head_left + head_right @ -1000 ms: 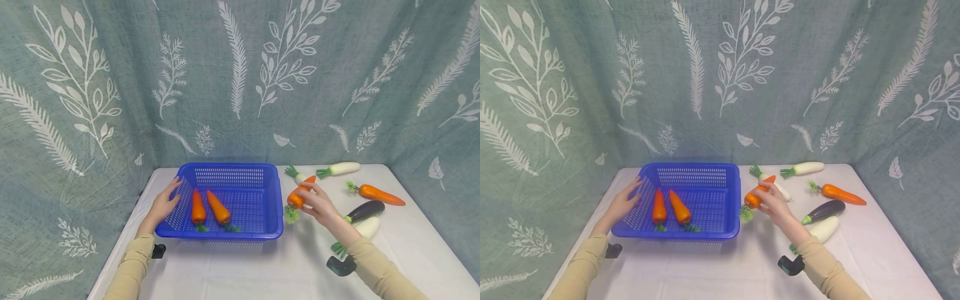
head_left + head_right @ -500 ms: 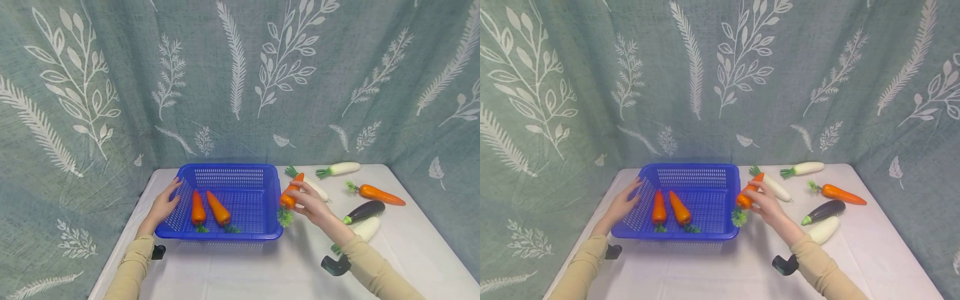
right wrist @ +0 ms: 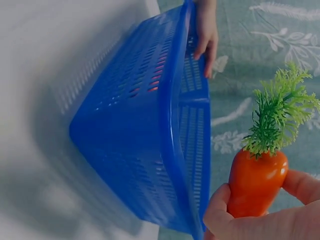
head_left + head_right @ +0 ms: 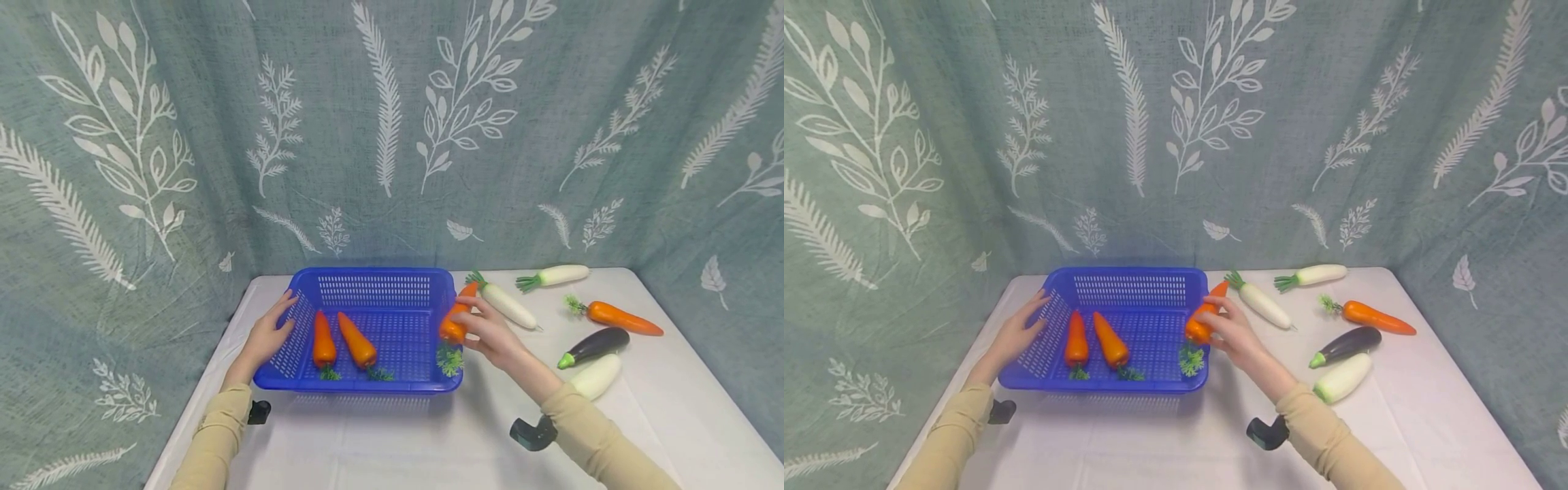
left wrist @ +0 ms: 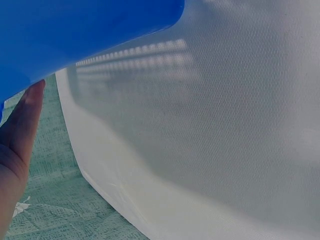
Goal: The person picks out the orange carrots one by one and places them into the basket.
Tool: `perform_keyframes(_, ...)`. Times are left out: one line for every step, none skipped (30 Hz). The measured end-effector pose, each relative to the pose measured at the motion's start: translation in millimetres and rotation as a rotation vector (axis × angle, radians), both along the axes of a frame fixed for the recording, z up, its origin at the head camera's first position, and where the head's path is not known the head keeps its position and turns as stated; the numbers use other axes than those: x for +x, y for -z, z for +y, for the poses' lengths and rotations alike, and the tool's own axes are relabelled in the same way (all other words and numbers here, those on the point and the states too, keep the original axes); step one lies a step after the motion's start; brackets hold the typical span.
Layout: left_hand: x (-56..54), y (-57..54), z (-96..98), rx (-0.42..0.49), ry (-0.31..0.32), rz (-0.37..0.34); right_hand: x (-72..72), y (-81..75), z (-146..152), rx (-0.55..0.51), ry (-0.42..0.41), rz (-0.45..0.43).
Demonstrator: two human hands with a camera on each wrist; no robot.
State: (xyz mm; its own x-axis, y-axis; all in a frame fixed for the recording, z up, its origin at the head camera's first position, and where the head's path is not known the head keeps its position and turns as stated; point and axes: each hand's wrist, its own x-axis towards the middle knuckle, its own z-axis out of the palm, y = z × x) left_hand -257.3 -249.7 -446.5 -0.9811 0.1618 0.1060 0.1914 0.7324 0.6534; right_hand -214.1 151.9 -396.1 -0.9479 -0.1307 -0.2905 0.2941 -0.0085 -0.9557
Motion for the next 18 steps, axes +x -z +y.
perform_keyframes(0.3, 0.1, -0.1, 0.001, 0.000, -0.002, -0.2, 0.7, -1.6, -0.004, -0.001, 0.002)
perform_keyframes(0.6, 0.0, -0.3, 0.000, 0.000, -0.003, -0.2, 0.9, -3.3, -0.007, -0.003, 0.004)
perform_keyframes(0.9, 0.1, -0.4, 0.003, -0.001, -0.006, -0.4, 1.4, -4.7, -0.012, -0.009, 0.006)
perform_keyframes(1.1, 0.4, -0.6, 0.007, -0.002, -0.009, -0.5, 1.7, -6.4, -0.018, -0.011, 0.008)
perform_keyframes(1.7, 0.3, -0.6, 0.009, -0.003, -0.008, -0.7, 2.0, -8.1, -0.023, -0.012, 0.010)
perform_keyframes(1.9, 0.6, -0.6, 0.012, -0.003, -0.008, -1.0, 2.4, -9.8, -0.024, -0.013, 0.013)
perform_keyframes(1.7, 1.3, -0.8, 0.013, -0.002, -0.005, -1.0, 2.5, -11.5, -0.023, -0.016, 0.017)
perform_keyframes(1.8, 1.7, -0.7, 0.012, 0.000, -0.001, -1.0, 2.9, -13.2, -0.022, -0.017, 0.021)
perform_keyframes(1.8, 2.4, -0.6, 0.014, 0.000, 0.001, -1.0, 3.3, -14.9, -0.024, -0.020, 0.026)
perform_keyframes(1.8, 3.1, -0.7, 0.013, 0.000, 0.003, -1.4, 4.0, -16.4, -0.028, -0.018, 0.027)
perform_keyframes(1.9, 3.7, -0.7, 0.014, -0.001, 0.005, -1.5, 4.7, -17.9, -0.029, -0.019, 0.032)
perform_keyframes(1.7, 4.6, -1.0, 0.011, 0.000, 0.004, -1.7, 5.6, -19.3, -0.031, -0.019, 0.033)
perform_keyframes(1.7, 5.0, -1.2, 0.009, 0.000, 0.004, -2.0, 6.5, -20.5, -0.032, -0.020, 0.033)
perform_keyframes(1.7, 5.3, -1.5, 0.006, 0.000, 0.003, -2.4, 7.5, -21.8, -0.034, -0.020, 0.032)
perform_keyframes(1.9, 5.6, -1.7, 0.008, -0.002, 0.002, -2.8, 8.5, -22.9, -0.033, -0.022, 0.032)
perform_keyframes(2.0, 5.4, -1.8, 0.008, -0.002, 0.001, -3.5, 9.6, -23.9, -0.029, -0.025, 0.030)
perform_keyframes(2.2, 5.2, -1.8, 0.008, -0.003, 0.001, -3.5, 10.3, -25.1, -0.023, -0.028, 0.035)
perform_keyframes(2.1, 5.2, -1.9, 0.007, -0.001, 0.001, -4.1, 11.3, -26.2, -0.020, -0.030, 0.036)
